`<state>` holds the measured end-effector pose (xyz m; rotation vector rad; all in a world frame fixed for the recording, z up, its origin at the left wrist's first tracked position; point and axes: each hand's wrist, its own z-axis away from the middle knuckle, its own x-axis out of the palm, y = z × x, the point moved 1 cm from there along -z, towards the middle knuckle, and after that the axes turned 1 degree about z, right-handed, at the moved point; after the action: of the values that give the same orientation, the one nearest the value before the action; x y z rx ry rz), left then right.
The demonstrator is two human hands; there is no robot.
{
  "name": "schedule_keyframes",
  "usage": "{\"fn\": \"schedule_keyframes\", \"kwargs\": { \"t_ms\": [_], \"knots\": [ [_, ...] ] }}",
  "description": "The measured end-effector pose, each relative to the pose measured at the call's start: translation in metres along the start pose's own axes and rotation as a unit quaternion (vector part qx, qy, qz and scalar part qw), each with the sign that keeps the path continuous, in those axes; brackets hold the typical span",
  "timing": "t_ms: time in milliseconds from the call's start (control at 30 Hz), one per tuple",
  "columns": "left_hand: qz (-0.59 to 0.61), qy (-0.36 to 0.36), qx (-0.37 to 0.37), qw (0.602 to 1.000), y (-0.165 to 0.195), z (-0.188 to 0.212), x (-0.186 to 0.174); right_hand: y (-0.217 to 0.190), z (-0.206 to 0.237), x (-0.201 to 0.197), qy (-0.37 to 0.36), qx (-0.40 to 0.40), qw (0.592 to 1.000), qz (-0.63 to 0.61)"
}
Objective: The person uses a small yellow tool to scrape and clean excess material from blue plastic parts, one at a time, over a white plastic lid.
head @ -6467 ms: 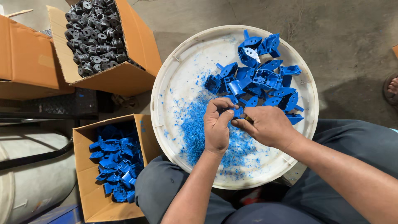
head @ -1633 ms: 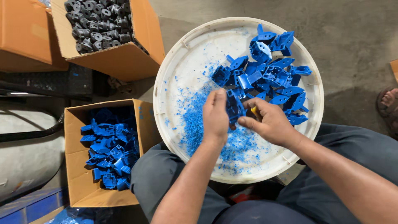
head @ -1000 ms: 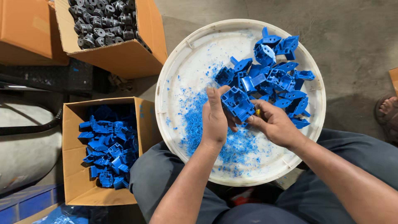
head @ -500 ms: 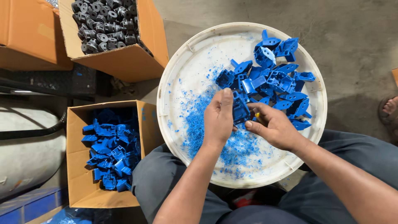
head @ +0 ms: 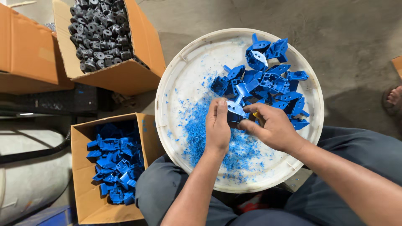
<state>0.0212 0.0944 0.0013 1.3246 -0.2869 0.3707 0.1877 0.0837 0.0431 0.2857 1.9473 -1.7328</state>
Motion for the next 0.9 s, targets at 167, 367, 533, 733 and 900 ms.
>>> {"fn": "schedule_keyframes", "kwargs": {
  "t_ms": [167, 367, 533, 733, 900],
  "knots": [
    [-0.049, -0.025, 0.103, 0.993, -0.004, 0.000, -0.002, -0.007, -0.004, -0.004, -0.037, 0.079, 0.993, 0.080],
    [-0.004, 0.026, -0.043, 0.999, 0.006, 0.003, 0.004, -0.014, -0.003, -0.005, 0.001, -0.004, 0.988, 0.154],
    [-0.038, 0.056, -0.047, 0.997, 0.009, 0.002, 0.004, -0.015, 0.000, -0.003, 0.023, -0.091, 0.974, 0.208],
    [-0.057, 0.060, -0.015, 0.996, 0.001, -0.001, 0.001, -0.014, 0.000, -0.001, 0.024, -0.119, 0.965, 0.234],
    [-0.043, 0.055, -0.021, 0.997, 0.000, 0.000, 0.001, -0.012, 0.001, 0.000, 0.018, -0.111, 0.965, 0.236]
  ]
}}
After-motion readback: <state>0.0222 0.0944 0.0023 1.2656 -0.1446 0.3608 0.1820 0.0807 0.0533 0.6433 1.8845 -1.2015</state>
